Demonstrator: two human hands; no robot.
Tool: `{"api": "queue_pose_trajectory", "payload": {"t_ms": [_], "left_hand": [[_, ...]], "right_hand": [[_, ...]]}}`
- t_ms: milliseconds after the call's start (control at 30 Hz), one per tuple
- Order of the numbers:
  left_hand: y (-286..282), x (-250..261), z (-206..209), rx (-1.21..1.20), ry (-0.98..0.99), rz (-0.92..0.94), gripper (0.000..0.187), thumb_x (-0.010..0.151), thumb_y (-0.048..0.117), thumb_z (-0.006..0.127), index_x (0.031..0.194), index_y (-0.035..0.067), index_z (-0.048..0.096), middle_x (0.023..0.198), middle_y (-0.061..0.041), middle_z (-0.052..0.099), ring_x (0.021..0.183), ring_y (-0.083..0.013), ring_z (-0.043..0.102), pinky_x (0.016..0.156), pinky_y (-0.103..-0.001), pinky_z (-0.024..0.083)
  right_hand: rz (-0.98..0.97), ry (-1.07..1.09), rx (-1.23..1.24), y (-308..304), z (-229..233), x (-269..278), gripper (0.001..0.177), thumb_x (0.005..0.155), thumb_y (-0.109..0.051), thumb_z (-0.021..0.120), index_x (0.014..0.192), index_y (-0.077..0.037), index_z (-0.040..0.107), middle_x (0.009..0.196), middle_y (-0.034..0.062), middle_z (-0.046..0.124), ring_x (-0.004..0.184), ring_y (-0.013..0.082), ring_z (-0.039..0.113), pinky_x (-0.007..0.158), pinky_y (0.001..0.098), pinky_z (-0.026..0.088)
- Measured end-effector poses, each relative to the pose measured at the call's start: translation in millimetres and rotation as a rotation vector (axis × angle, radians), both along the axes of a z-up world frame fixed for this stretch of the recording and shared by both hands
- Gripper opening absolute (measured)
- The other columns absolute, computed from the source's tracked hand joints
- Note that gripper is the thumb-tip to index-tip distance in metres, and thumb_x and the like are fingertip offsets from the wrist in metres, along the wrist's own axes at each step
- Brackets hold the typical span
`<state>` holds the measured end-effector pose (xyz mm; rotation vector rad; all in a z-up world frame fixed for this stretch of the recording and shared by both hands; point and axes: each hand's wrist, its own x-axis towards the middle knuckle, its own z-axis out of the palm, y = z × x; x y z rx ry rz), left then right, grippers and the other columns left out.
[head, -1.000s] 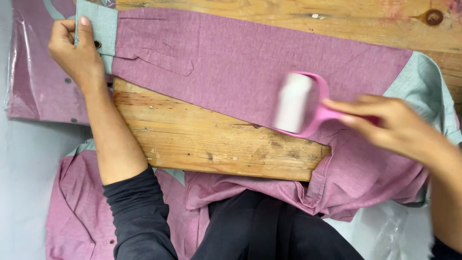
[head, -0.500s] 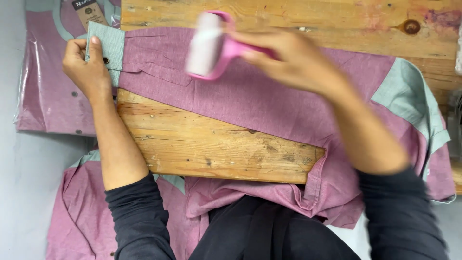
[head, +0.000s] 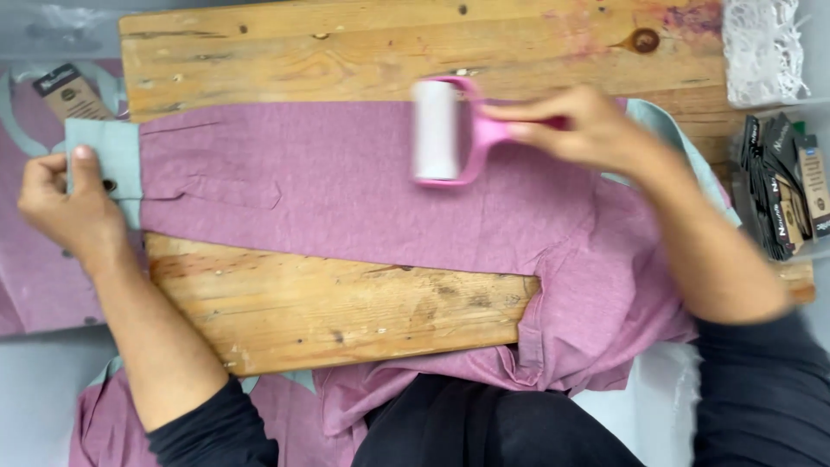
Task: The person uses a pink lint roller to remove lint and debris from a pink shirt laid on a wooden table. They roll the tool over the front, sleeves, and back of the shirt, folding and repositioning the garment to access different areas.
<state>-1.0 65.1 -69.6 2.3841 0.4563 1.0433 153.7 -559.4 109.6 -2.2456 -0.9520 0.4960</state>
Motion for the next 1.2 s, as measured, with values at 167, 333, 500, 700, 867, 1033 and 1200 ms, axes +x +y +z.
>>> {"api": "queue_pose_trajectory", "payload": {"t_ms": [167, 333, 500, 700, 867, 1033, 1200], "left_hand": [[-3.6, -2.7, 3.1, -0.084, 0.059, 0.027, 0.023, 0.116, 0.005, 0.088, 0.103, 0.004, 0.07, 0.09, -0.001, 0.06, 0.082, -0.015, 0.05, 0.073, -0.035, 0.046], [-7.3, -4.0, 4.9, -0.164, 0.087, 0.078, 0.025, 0.121, 0.01, 0.084, 0.103, 0.008, 0.068, 0.086, 0.003, 0.05, 0.078, -0.0103, 0.042, 0.072, -0.031, 0.042], [-4.5, -2.4, 3.8, -0.1, 0.039, 0.029, 0.022, 0.116, 0.005, 0.085, 0.101, 0.004, 0.069, 0.089, -0.001, 0.055, 0.08, -0.0139, 0.045, 0.072, -0.034, 0.043], [-1.8, -3.4, -2.2, -0.087, -0.004, 0.062, 0.026, 0.113, 0.006, 0.088, 0.097, 0.005, 0.067, 0.084, 0.001, 0.049, 0.078, -0.0141, 0.042, 0.069, -0.034, 0.04], [-15.1, -0.4, 10.2, -0.149, 0.035, 0.149, 0.024, 0.109, 0.01, 0.087, 0.094, 0.011, 0.069, 0.081, 0.005, 0.049, 0.075, -0.0114, 0.043, 0.068, -0.031, 0.044], [-15.2, 0.5, 12.9, -0.094, -0.01, 0.068, 0.023, 0.108, 0.011, 0.084, 0.092, 0.007, 0.068, 0.08, 0.002, 0.055, 0.075, -0.0132, 0.046, 0.068, -0.034, 0.043], [-22.9, 6.2, 17.8, -0.102, -0.024, 0.091, 0.023, 0.106, 0.014, 0.082, 0.088, 0.01, 0.067, 0.08, 0.003, 0.06, 0.075, -0.0129, 0.05, 0.067, -0.034, 0.044]], "right_hand": [[-0.534, 0.281, -0.591, -113.8, 61.9, -12.7, 0.044, 0.091, -0.032, 0.069, 0.135, -0.036, 0.071, 0.113, 0.0037, 0.08, 0.077, 0.0207, 0.053, 0.073, 0.0312, 0.034], [-0.563, 0.152, -0.584, -119.2, 74.1, -21.7, 0.038, 0.096, -0.024, 0.072, 0.132, -0.033, 0.074, 0.084, 0.0098, 0.081, 0.047, 0.0212, 0.035, 0.049, 0.0312, 0.027], [-0.291, -0.104, -0.733, -8.3, 81.1, -17.1, 0.037, 0.101, -0.05, 0.052, 0.136, -0.049, 0.065, 0.102, -0.0056, 0.067, 0.073, 0.0232, 0.056, 0.056, 0.039, 0.038], [-0.115, -0.204, -0.366, 78.7, 53.0, -1.4, 0.035, 0.099, -0.029, 0.057, 0.128, -0.037, 0.073, 0.09, 0.0014, 0.073, 0.07, 0.0308, 0.056, 0.057, 0.0437, 0.039], [-0.128, -0.107, -0.43, 31.7, 53.3, -4.3, 0.038, 0.101, -0.04, 0.057, 0.138, -0.044, 0.066, 0.08, 0.0027, 0.072, 0.057, 0.0229, 0.048, 0.054, 0.0418, 0.033], [-0.555, 0.114, -0.611, -76.1, 71.6, -26.1, 0.041, 0.093, -0.036, 0.07, 0.134, -0.041, 0.069, 0.122, 0.0001, 0.075, 0.06, 0.0247, 0.049, 0.063, 0.0364, 0.038], [-0.339, 0.034, -0.097, -141.9, 37.2, -28.2, 0.036, 0.103, -0.01, 0.057, 0.138, -0.002, 0.064, 0.129, 0.0218, 0.066, 0.12, 0.0285, 0.061, 0.103, 0.0319, 0.042]]}}
